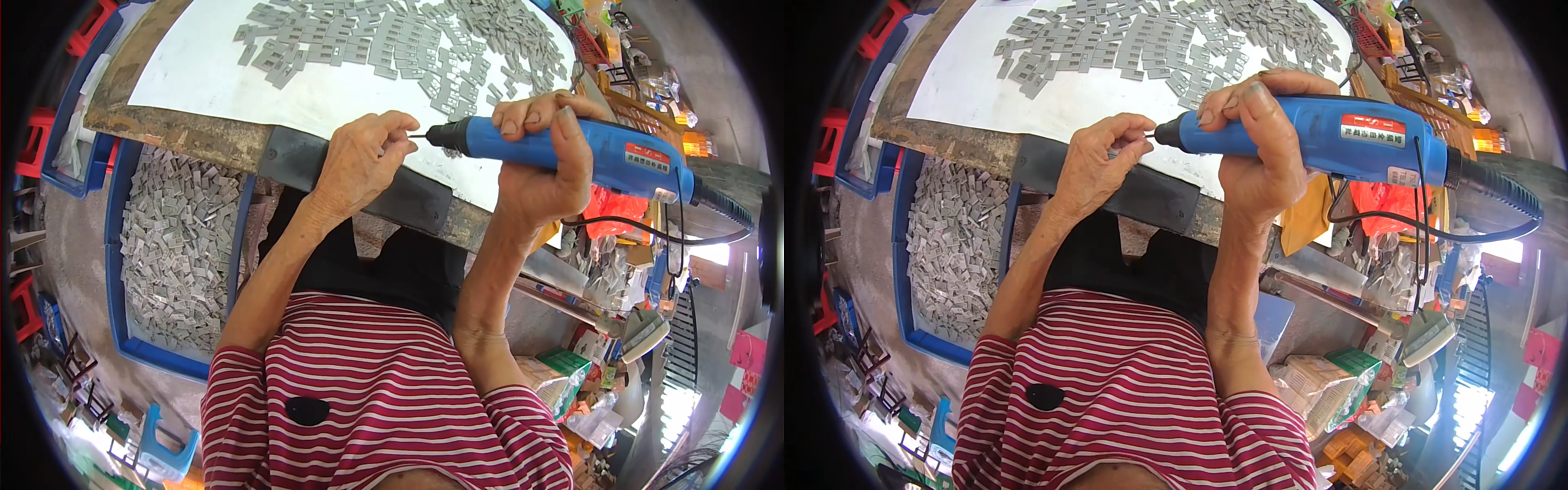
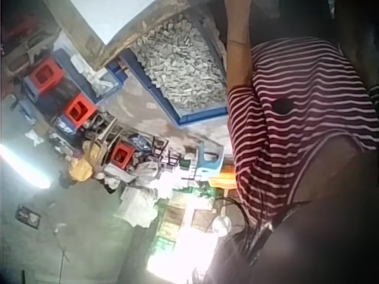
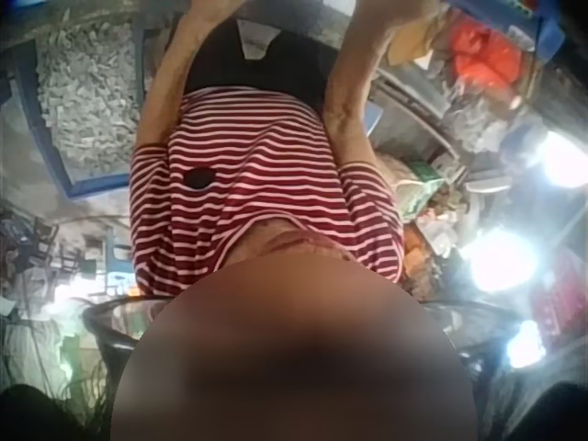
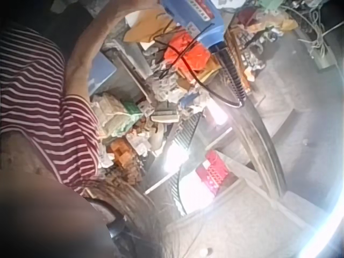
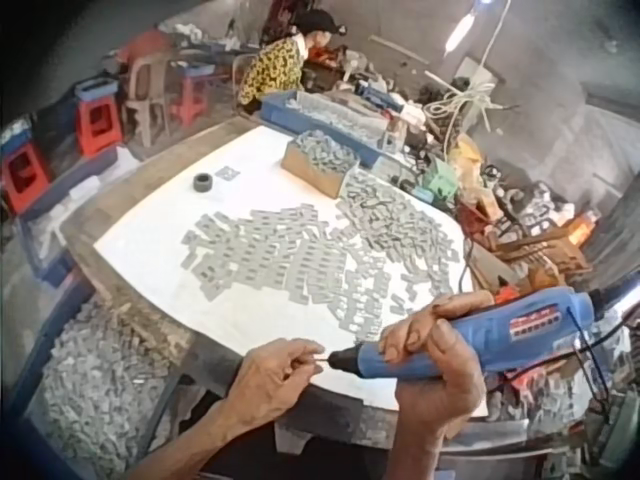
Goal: Using an electric screwdriver to assemble or process small metal hardware components at a workbench.
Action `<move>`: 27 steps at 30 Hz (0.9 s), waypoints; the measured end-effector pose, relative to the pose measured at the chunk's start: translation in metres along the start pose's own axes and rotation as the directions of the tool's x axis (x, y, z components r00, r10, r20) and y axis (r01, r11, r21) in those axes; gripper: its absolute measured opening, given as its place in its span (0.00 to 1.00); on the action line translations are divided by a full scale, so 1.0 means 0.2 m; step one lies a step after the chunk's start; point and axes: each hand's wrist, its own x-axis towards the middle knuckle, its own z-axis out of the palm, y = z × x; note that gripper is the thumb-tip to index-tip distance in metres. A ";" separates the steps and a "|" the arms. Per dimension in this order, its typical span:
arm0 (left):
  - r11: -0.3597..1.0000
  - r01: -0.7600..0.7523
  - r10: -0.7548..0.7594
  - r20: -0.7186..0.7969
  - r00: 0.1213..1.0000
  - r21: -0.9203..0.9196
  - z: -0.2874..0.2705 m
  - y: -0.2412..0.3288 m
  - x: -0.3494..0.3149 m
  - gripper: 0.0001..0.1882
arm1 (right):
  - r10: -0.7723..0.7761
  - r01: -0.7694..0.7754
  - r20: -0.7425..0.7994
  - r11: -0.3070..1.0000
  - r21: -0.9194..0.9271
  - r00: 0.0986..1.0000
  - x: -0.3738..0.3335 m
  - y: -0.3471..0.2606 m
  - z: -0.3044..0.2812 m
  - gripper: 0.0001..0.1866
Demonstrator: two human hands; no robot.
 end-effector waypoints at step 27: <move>0.999 0.019 -0.019 0.017 1.000 0.038 0.00 0.00 0.00 0.06 | -0.004 0.003 0.024 1.000 0.015 1.000 -0.01 0.01 -0.01 0.12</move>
